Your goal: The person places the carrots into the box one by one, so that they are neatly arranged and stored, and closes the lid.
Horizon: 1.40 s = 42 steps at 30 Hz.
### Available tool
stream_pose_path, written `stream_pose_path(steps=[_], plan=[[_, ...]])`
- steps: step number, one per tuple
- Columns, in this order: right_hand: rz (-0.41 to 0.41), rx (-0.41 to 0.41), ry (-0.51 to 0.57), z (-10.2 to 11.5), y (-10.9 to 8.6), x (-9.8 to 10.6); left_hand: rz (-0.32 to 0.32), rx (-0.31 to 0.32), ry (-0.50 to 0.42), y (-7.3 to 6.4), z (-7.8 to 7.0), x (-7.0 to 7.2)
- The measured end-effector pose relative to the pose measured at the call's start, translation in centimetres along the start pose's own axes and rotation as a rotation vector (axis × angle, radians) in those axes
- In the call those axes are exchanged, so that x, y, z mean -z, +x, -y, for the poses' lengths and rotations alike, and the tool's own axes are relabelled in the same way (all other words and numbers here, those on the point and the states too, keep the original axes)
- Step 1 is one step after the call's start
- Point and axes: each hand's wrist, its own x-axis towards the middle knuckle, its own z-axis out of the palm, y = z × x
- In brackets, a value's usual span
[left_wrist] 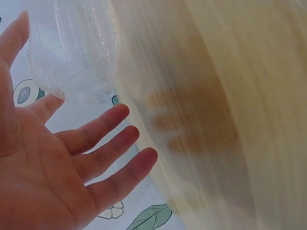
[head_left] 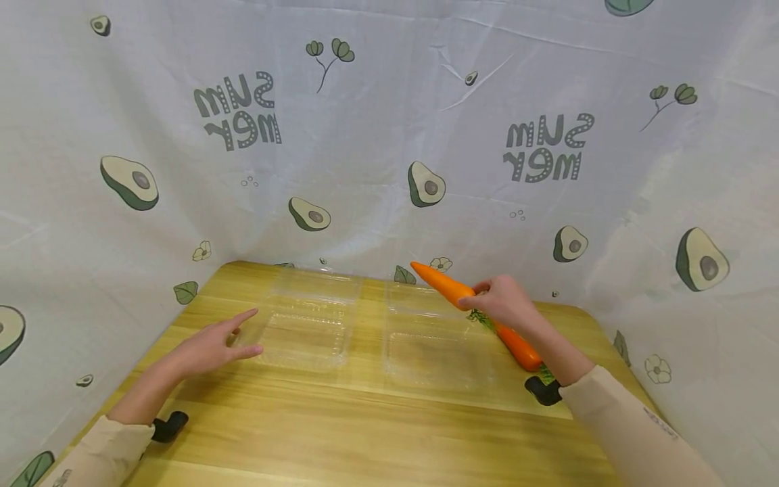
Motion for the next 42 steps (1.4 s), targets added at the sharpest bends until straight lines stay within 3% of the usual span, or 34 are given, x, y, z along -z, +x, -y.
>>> stream_pose_path(steps=[11, 42], plan=[[0.016, 0.063, -0.063, 2.4, 1.4, -0.8, 0.003, 0.008, -0.01, 0.1, 0.2, 0.0], [0.117, 0.208, 0.004, 8.0, 4.7, -5.0, 0.017, 0.031, -0.017, 0.1, 0.1, 0.0]])
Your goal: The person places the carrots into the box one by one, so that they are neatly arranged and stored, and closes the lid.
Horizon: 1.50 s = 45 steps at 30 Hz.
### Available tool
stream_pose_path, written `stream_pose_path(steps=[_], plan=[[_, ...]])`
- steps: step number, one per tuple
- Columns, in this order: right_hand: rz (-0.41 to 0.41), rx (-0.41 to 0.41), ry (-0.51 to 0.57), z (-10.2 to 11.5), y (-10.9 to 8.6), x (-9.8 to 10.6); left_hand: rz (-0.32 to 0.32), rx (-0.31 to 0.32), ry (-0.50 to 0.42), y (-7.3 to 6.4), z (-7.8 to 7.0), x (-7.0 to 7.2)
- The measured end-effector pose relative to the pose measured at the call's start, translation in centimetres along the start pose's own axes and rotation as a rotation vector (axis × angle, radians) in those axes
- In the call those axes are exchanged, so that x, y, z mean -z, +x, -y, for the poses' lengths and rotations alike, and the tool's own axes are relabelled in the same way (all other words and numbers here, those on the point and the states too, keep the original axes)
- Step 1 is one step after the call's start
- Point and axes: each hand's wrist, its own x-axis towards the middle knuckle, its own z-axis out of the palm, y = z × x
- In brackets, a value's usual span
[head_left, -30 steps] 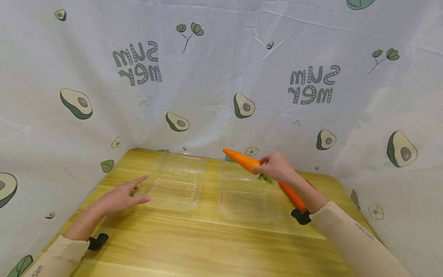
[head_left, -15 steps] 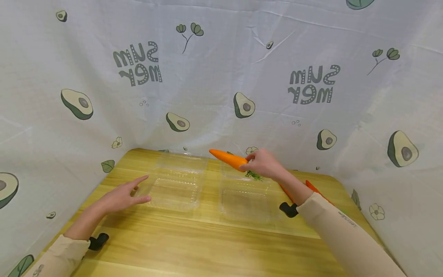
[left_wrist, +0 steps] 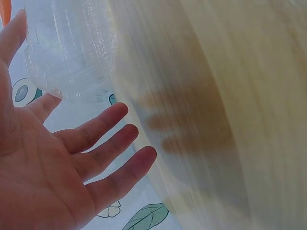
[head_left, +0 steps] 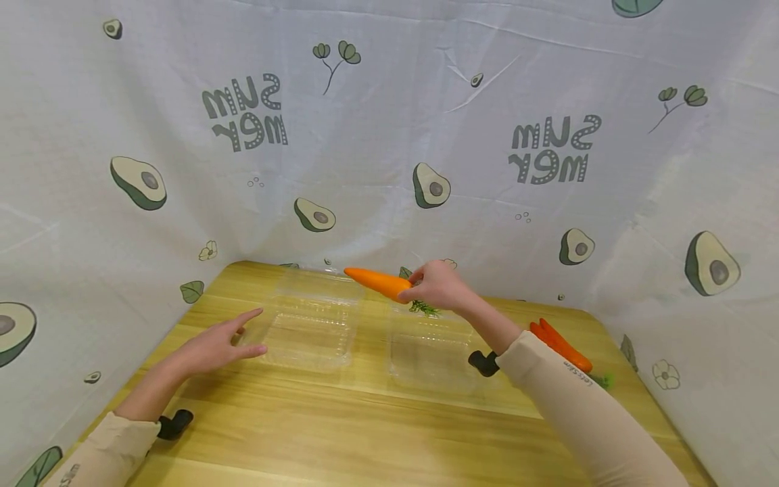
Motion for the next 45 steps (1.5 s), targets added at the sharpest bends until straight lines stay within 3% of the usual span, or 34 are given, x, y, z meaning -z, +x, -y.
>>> stream_pose_path(steps=[8, 21, 38, 45], plan=[[0.029, 0.022, 0.038, 0.9, 0.9, -1.4, 0.004, -0.002, -0.012, 0.1, 0.1, 0.0], [0.032, 0.067, -0.031, 2.5, 2.5, -3.7, 0.003, 0.006, -0.003, 0.3, 0.2, -0.2], [0.088, 0.169, -0.031, 4.8, 4.3, -5.7, 0.003, 0.012, 0.005, 0.2, 0.1, -0.2], [0.127, 0.195, -0.095, 5.6, 5.2, -6.5, 0.003, 0.016, 0.002, 0.3, 0.1, -0.2]])
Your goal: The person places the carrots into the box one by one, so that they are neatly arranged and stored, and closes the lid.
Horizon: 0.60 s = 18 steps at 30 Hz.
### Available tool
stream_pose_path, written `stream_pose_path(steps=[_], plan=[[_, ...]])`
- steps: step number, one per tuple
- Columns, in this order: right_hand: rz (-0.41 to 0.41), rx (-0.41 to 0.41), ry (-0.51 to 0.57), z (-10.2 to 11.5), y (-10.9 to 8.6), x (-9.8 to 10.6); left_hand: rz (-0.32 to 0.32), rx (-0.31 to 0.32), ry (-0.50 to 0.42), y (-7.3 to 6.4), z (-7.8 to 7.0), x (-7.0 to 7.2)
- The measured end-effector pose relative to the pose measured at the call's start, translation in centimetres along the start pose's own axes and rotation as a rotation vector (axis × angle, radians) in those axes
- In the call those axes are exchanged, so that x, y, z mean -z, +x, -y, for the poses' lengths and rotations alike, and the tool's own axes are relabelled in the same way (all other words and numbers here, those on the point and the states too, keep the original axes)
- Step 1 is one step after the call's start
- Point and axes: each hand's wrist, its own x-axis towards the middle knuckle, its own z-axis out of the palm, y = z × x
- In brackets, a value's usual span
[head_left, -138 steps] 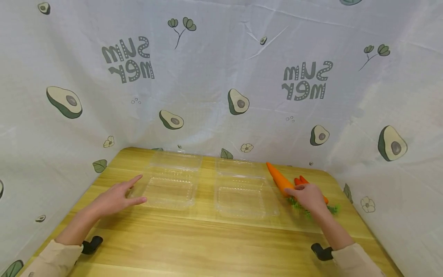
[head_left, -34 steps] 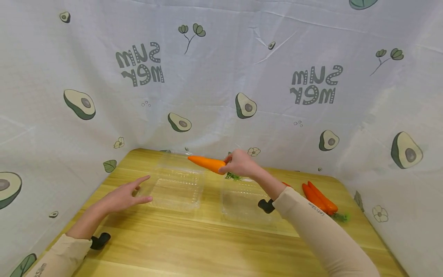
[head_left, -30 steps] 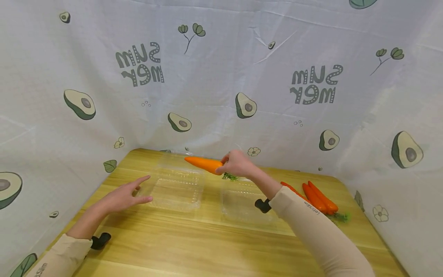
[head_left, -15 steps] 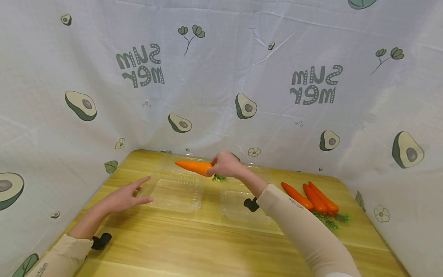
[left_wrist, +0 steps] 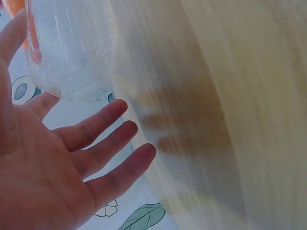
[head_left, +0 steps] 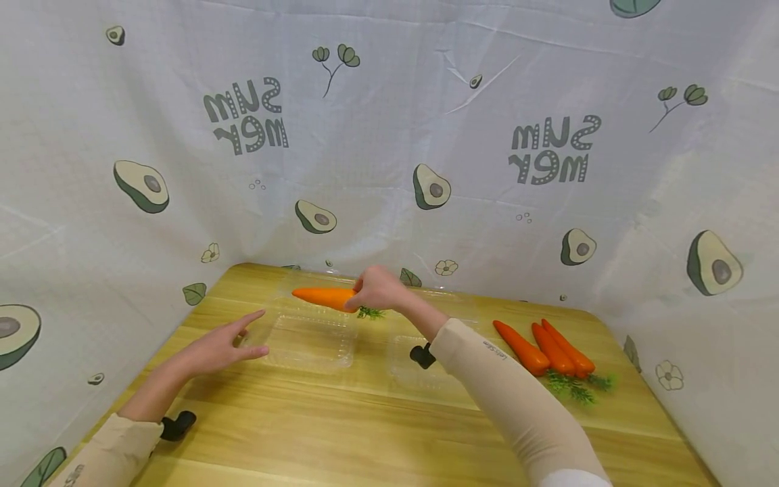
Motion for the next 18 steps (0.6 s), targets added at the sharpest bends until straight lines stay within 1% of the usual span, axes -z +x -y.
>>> stream_pose_path(steps=[3, 9, 15, 18], plan=[[0.01, 0.005, -0.017, 0.4, 0.5, -0.3, 0.0, 0.0, -0.008, -0.1, 0.0, 0.0], [0.04, 0.009, -0.018, 1.3, 1.2, -0.9, 0.003, 0.006, -0.012, -0.2, -0.1, 0.1], [0.073, 0.04, -0.052, 1.7, 2.3, -1.9, 0.006, 0.009, -0.016, -0.2, -0.1, 0.1], [0.091, 0.043, -0.059, 1.8, 2.8, -2.3, 0.007, 0.006, -0.017, -0.2, 0.0, 0.1]])
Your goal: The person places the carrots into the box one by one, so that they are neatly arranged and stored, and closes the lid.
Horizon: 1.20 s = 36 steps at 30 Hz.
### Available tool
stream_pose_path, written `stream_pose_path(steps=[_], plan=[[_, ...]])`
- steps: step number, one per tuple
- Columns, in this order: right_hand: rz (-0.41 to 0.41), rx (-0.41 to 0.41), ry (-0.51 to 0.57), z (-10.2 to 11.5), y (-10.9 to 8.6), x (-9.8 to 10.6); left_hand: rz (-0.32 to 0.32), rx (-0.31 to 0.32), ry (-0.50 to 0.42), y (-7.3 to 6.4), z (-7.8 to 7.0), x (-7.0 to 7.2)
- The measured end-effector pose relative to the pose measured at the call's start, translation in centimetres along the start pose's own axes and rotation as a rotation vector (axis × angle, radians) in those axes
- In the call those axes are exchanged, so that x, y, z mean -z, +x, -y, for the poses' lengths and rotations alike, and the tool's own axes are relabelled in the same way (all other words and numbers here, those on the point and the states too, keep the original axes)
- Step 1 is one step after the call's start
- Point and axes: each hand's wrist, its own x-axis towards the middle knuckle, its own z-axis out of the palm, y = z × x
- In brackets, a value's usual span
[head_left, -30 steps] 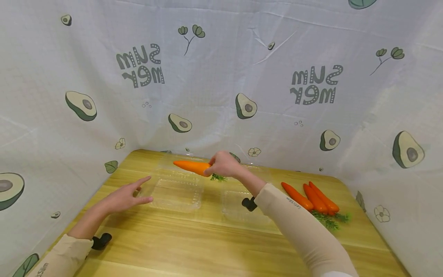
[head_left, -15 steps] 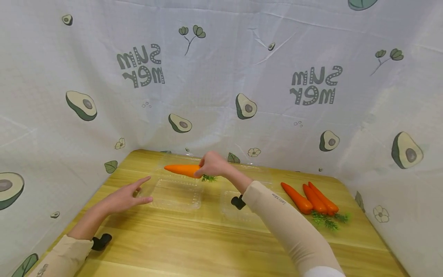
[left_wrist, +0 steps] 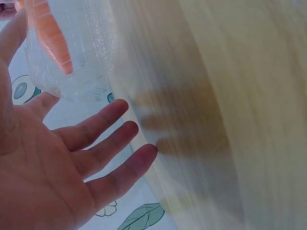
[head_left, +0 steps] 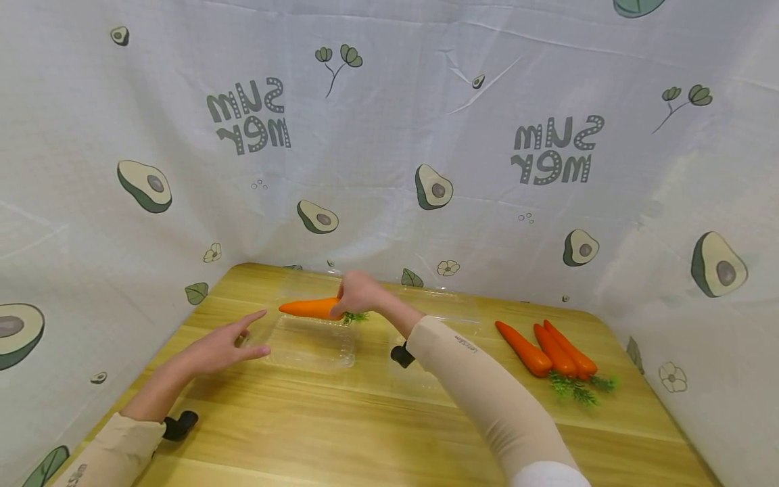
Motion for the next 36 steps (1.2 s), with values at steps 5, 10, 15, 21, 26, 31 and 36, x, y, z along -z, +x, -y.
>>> stream_pose_path(steps=[5, 10, 15, 21, 26, 31, 36], plan=[[0.023, -0.027, -0.04, 0.2, 0.7, -0.4, 0.001, 0.004, 0.001, 0.0, 0.0, 0.0], [0.042, -0.039, -0.102, 0.1, 1.3, -1.0, 0.006, 0.009, 0.0, 0.0, 0.0, 0.0], [0.043, -0.067, -0.133, 0.0, 1.5, -1.5, 0.008, 0.001, -0.011, -0.1, 0.0, 0.0], [0.04, -0.086, -0.163, -0.2, 1.6, -2.0, 0.01, -0.004, -0.013, -0.1, 0.0, 0.1], [0.042, -0.088, -0.175, -0.1, 1.7, -2.4, 0.019, 0.001, -0.022, -0.1, -0.1, 0.1], [0.058, -0.099, -0.202, 0.1, 1.8, -2.5, 0.018, -0.005, -0.029, -0.1, -0.2, 0.1], [0.077, -0.114, -0.205, 0.1, 2.1, -2.7, 0.02, -0.004, -0.029, -0.2, -0.2, 0.1]])
